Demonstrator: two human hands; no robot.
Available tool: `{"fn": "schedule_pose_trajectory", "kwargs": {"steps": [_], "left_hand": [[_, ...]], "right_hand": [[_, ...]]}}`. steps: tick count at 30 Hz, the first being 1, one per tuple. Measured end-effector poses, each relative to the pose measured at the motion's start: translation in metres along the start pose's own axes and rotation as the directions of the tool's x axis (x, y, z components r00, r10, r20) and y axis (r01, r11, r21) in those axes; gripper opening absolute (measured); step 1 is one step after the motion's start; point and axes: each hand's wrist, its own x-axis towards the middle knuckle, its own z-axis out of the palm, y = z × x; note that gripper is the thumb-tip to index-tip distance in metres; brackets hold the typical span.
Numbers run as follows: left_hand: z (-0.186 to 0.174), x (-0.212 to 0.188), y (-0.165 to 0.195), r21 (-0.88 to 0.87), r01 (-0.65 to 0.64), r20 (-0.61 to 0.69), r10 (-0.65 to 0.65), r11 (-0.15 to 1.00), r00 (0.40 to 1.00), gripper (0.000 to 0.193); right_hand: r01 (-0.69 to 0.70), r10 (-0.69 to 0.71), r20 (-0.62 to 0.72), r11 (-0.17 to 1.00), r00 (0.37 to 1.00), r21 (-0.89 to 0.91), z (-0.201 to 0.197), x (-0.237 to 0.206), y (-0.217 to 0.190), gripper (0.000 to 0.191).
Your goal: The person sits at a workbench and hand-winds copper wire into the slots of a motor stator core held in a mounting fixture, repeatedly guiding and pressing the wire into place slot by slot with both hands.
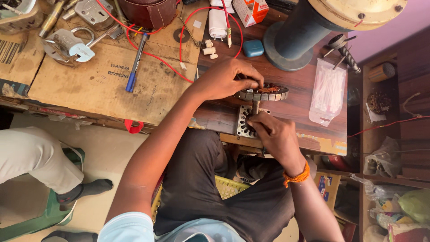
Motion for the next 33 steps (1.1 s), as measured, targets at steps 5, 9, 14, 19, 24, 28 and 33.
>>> {"fn": "schedule_pose_trajectory", "kwargs": {"steps": [5, 9, 14, 19, 24, 28, 33], "left_hand": [[0.019, -0.028, 0.030, 0.072, -0.093, -0.172, 0.104, 0.993, 0.979, 0.040], [0.050, -0.036, 0.039, 0.465, -0.003, -0.281, 0.151, 0.885, 0.948, 0.041], [0.060, -0.039, 0.033, 0.552, -0.018, -0.311, 0.227, 0.834, 0.923, 0.043], [0.065, -0.042, 0.028, 0.555, -0.050, -0.315, 0.265, 0.830, 0.911, 0.044], [0.066, -0.041, 0.026, 0.553, -0.068, -0.322, 0.288, 0.830, 0.902, 0.043], [0.067, -0.042, 0.024, 0.548, -0.057, -0.330, 0.278, 0.835, 0.902, 0.042], [0.069, -0.042, 0.020, 0.540, -0.078, -0.343, 0.304, 0.838, 0.889, 0.041]], "right_hand": [[-0.133, 0.142, -0.099, 0.987, 0.985, 0.094, -0.001, -0.011, 0.022, 0.009], [-0.194, 0.193, -0.183, 0.981, 0.964, 0.012, -0.014, -0.018, 0.026, 0.010], [-0.174, 0.167, -0.234, 0.985, 0.958, -0.010, -0.038, -0.013, 0.012, 0.009], [-0.029, 0.014, -0.267, 0.998, 0.964, -0.053, -0.046, 0.003, -0.001, 0.007], [0.001, -0.009, -0.270, 1.000, 0.963, -0.029, -0.045, 0.020, -0.002, 0.007], [0.015, -0.009, -0.241, 1.000, 0.971, 0.025, -0.048, 0.022, 0.000, 0.006], [-0.009, -0.005, -0.253, 0.999, 0.968, -0.052, -0.048, 0.030, 0.009, 0.007]]}}
